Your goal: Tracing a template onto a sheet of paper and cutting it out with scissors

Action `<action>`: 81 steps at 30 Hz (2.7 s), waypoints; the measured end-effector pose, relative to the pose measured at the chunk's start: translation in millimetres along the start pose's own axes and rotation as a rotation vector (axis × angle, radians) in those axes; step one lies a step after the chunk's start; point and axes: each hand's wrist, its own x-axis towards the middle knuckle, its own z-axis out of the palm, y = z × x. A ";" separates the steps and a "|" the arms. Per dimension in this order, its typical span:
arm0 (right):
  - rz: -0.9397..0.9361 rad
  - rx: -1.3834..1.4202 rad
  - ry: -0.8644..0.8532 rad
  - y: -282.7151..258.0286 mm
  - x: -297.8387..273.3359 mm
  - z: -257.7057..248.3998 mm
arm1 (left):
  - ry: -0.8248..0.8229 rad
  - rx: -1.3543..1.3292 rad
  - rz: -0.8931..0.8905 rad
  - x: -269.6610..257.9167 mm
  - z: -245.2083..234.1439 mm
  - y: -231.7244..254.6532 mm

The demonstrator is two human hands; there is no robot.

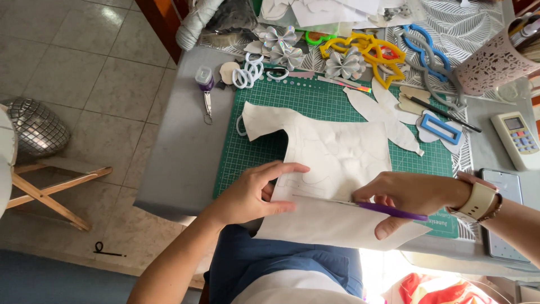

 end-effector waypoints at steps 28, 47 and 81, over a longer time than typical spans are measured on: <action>0.016 -0.007 0.021 -10.4 15.7 -4.0 | -0.065 -0.121 -0.096 0.4 7.5 0.2; -0.105 0.145 0.093 9.1 36.7 5.4 | -0.110 -0.613 -0.113 -2.9 35.6 -75.6; -0.245 -0.963 1.174 3.8 27.3 184.7 | 0.085 -0.468 -0.040 -37.7 25.6 -27.9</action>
